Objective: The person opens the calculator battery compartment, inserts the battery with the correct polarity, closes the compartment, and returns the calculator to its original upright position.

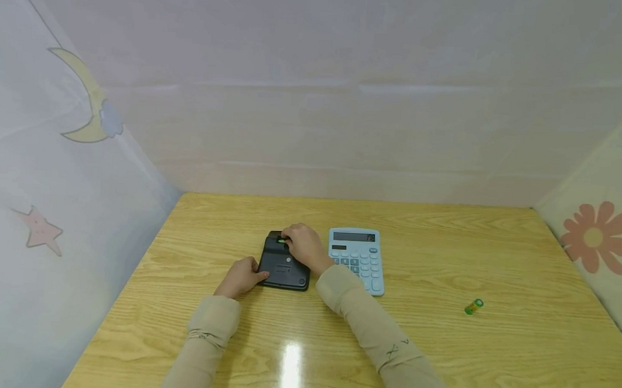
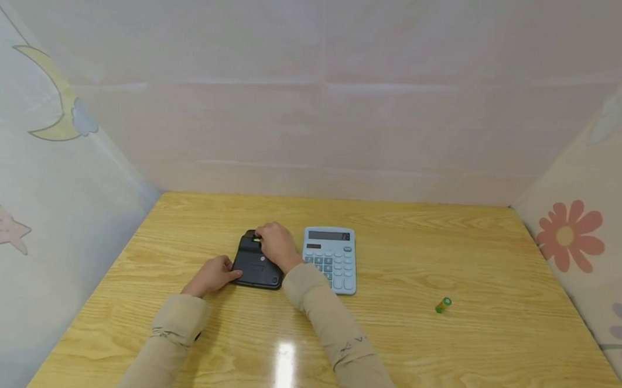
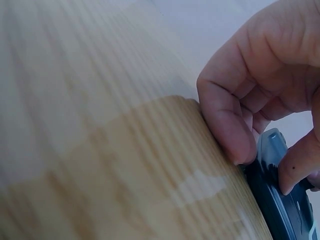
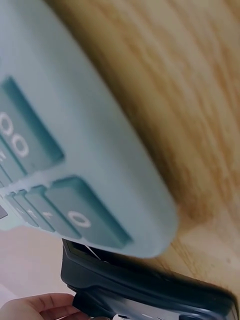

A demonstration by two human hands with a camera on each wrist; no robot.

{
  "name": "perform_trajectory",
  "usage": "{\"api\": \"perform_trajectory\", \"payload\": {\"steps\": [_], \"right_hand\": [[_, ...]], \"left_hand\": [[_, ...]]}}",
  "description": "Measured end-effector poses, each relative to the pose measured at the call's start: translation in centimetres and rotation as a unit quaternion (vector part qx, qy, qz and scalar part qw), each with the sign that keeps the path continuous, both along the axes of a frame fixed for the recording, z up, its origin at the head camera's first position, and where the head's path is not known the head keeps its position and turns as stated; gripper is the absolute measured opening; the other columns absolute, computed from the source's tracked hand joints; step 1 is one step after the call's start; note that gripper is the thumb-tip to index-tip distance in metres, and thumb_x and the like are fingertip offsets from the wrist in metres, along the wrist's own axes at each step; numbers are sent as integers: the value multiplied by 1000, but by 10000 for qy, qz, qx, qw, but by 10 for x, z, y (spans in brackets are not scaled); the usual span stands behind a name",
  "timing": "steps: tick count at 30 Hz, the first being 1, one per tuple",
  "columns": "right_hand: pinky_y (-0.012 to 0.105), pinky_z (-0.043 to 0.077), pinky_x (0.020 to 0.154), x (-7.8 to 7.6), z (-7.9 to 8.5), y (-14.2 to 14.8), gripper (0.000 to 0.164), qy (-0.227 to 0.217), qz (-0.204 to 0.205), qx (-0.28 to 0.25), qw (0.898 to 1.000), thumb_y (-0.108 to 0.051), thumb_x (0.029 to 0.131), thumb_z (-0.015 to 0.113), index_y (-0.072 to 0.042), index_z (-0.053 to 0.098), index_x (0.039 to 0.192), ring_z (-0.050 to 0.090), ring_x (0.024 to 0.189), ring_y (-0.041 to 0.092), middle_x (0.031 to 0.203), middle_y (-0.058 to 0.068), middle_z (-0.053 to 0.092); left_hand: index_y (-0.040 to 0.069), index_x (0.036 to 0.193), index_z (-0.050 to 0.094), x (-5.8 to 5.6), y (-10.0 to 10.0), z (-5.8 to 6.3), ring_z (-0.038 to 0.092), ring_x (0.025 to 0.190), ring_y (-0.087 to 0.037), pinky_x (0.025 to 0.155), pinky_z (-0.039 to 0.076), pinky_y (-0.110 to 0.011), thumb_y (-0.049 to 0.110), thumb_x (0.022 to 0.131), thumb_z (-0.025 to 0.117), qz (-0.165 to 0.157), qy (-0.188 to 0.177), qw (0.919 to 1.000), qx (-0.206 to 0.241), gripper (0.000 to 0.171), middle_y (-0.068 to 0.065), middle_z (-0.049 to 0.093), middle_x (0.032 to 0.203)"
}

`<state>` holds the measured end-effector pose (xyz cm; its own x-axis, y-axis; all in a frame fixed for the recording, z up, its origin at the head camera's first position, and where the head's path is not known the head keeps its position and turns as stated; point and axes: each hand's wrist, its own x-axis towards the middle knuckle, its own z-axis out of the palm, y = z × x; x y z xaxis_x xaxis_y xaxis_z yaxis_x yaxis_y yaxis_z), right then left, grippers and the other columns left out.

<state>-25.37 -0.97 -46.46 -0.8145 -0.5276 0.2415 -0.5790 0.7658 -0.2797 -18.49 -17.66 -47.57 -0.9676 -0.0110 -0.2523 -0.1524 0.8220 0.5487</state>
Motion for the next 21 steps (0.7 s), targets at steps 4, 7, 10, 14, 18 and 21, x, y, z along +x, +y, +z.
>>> {"api": "perform_trajectory", "payload": {"steps": [4,7,10,14,18,21], "right_hand": [[31,47,81,1,1,1,19,-75,15,-39,10000,-10,89,59,-13,67,105,58,99,18,106,3,64],[31,47,81,1,3,2,20,-119,21,-70,9999,-10,90,58,-12,68,107,58,99,18,107,3,65],[31,47,82,0,3,3,20,-155,25,-58,9999,-10,90,58,-12,68,107,58,98,18,106,3,65],[30,47,82,0,4,3,20,-156,71,-2,9999,-11,90,58,-12,68,107,59,98,17,106,3,66],[29,48,80,0,4,4,19,-114,114,93,9998,-12,90,58,-12,69,106,60,96,17,104,3,66],[29,48,80,1,3,4,20,-152,113,121,9997,-12,90,58,-13,69,107,59,96,17,104,2,66]], "left_hand": [[4,77,47,-1,-1,-1,42,59,-18,54,33,-27,24,86,65,-27,-3,10000,-2,28,-6,45,67],[5,77,47,-1,-1,-1,42,59,-18,54,33,-27,24,86,65,-32,5,10000,3,28,-6,45,68],[5,77,47,-1,-1,-1,42,59,-17,54,33,-27,24,86,65,-21,15,10000,35,27,-6,44,67],[5,77,47,0,-1,0,41,58,-17,54,33,-27,23,86,64,-18,22,10000,58,27,-6,44,67],[4,77,46,1,0,1,41,59,-17,54,33,-27,23,86,64,-64,66,9999,39,27,-6,44,67],[4,77,46,2,0,2,41,59,-17,55,32,-27,23,86,64,-69,64,9999,54,27,-6,43,67]]}}
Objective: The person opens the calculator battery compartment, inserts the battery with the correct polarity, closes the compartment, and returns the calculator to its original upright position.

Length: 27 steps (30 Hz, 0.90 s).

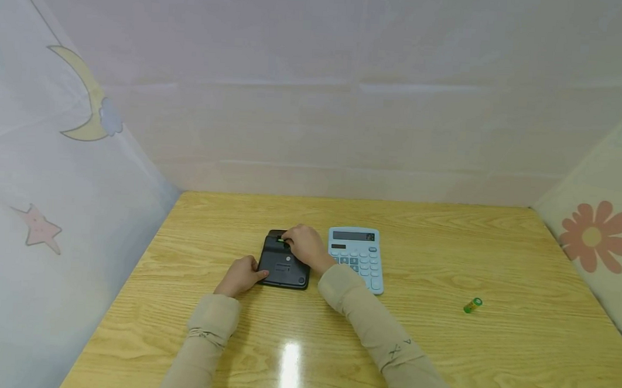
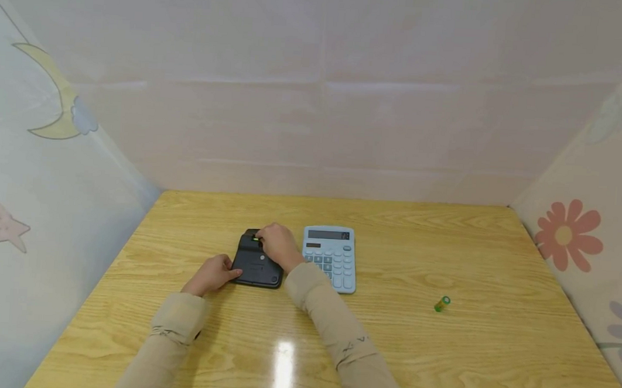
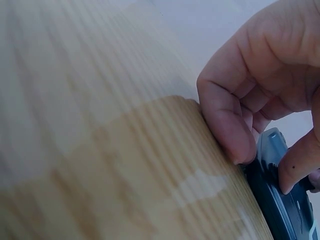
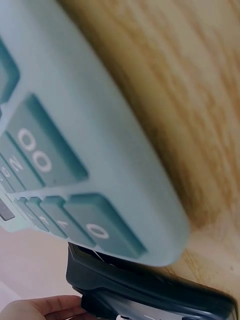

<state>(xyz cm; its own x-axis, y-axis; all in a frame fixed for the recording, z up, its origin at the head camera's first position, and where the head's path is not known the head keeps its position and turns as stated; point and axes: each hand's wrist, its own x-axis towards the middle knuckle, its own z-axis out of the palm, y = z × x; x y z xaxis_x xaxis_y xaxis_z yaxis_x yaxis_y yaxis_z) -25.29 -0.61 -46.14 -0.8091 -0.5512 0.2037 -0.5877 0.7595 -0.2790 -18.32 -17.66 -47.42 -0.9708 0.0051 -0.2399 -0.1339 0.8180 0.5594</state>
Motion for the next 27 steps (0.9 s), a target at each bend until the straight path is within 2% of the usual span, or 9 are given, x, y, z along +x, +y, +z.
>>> {"api": "perform_trajectory", "payload": {"steps": [4,12,27], "right_hand": [[31,48,81,0,-1,0,22,-72,-20,-35,10000,-11,90,58,-13,67,109,59,98,18,107,3,65],[32,47,83,1,2,1,17,-74,28,45,10000,-11,89,59,-9,69,104,59,99,19,105,5,65],[31,45,86,1,-2,1,18,198,203,656,9974,-12,89,60,-13,69,104,57,104,17,106,1,65]], "left_hand": [[4,76,46,0,1,1,40,58,-17,54,32,-27,22,86,64,0,-3,10000,14,28,-6,43,67],[4,76,46,0,1,0,40,59,-17,55,32,-27,22,86,64,10,6,10000,5,28,-6,43,67],[4,79,47,0,1,1,42,61,-18,56,33,-27,23,86,64,31,-44,10000,-48,27,-6,45,70]]}}
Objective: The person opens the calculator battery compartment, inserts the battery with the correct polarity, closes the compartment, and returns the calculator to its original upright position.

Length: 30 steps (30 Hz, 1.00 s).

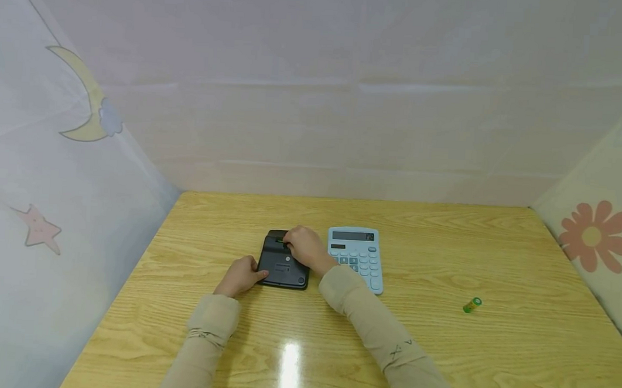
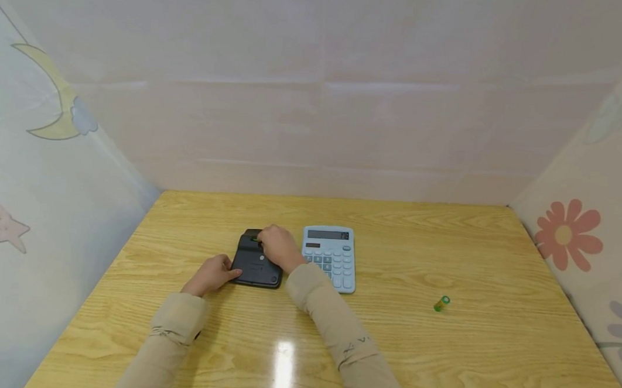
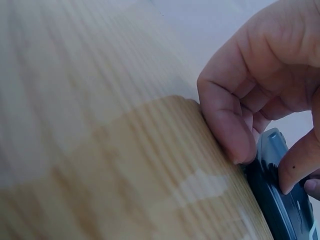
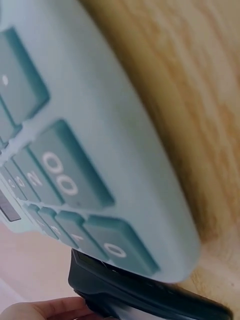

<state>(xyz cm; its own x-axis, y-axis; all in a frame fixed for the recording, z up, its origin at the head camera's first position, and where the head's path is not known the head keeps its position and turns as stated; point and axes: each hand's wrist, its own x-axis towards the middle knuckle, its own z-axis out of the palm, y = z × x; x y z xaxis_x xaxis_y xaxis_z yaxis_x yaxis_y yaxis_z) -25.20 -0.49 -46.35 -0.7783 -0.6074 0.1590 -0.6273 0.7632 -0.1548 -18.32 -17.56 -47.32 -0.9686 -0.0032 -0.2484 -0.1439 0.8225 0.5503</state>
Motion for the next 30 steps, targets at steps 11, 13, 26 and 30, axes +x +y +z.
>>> {"api": "perform_trajectory", "payload": {"steps": [11,13,26,30], "right_hand": [[27,47,83,1,-1,1,19,290,243,423,9984,-7,90,55,-11,72,97,58,100,16,104,-1,65],[27,47,83,1,-1,0,20,283,226,537,9979,-6,90,55,-11,72,99,57,102,16,107,-1,65],[27,45,86,8,5,0,23,209,233,1347,9904,-10,93,51,-13,67,111,52,108,16,119,0,58],[26,44,86,11,6,0,24,208,224,1374,9900,-11,94,49,-13,66,112,51,109,14,120,-1,57]], "left_hand": [[4,76,46,0,-1,-1,39,56,-17,53,32,-27,22,86,65,38,9,10000,69,28,-6,42,65],[5,76,46,0,-2,-1,39,56,-17,53,32,-27,22,86,65,30,0,10000,78,28,-6,42,65],[4,76,46,1,-1,0,39,56,-16,53,32,-27,23,86,64,-11,-33,9999,121,28,-6,42,65],[4,77,46,1,0,1,39,57,-17,53,32,-27,23,86,64,7,-37,9999,114,28,-6,42,66]]}}
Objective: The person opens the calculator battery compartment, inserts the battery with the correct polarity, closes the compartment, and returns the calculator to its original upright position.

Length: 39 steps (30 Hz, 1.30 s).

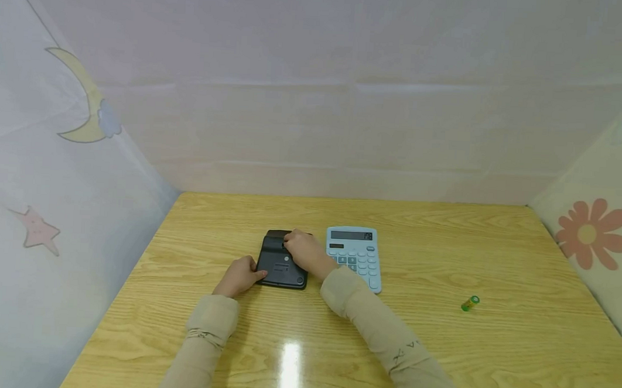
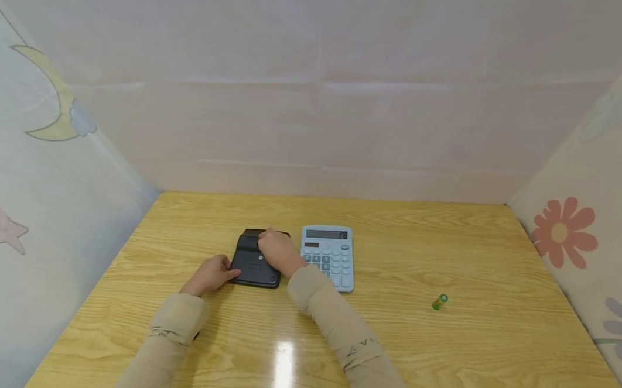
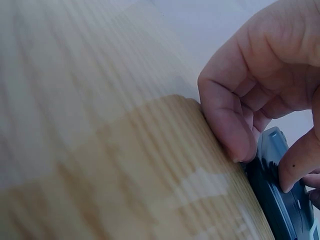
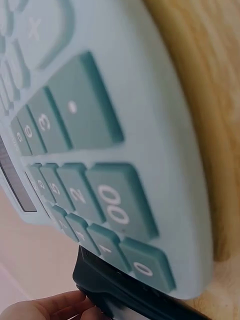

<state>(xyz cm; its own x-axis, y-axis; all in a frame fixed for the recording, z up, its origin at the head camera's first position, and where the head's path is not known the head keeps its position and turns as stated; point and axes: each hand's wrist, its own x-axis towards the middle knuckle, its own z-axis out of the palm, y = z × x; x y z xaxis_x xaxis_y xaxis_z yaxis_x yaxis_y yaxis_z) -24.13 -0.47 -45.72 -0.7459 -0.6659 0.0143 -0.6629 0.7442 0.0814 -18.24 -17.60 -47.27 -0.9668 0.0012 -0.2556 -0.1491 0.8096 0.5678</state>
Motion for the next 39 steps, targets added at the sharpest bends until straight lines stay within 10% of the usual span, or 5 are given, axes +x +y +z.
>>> {"api": "perform_trajectory", "payload": {"steps": [26,39], "right_hand": [[31,40,94,-3,1,8,32,-657,-220,-1307,9890,6,85,52,-6,65,111,51,113,22,116,6,60],[30,49,74,3,-2,20,14,-410,-618,-2094,9750,-9,86,61,-6,67,98,59,87,20,95,7,62]], "left_hand": [[5,75,45,1,0,0,38,56,-16,53,31,-26,22,86,64,-24,76,10000,-41,28,-4,40,64],[4,77,46,1,2,2,39,58,-17,54,32,-27,23,86,64,37,22,10000,-61,28,-5,42,67]]}}
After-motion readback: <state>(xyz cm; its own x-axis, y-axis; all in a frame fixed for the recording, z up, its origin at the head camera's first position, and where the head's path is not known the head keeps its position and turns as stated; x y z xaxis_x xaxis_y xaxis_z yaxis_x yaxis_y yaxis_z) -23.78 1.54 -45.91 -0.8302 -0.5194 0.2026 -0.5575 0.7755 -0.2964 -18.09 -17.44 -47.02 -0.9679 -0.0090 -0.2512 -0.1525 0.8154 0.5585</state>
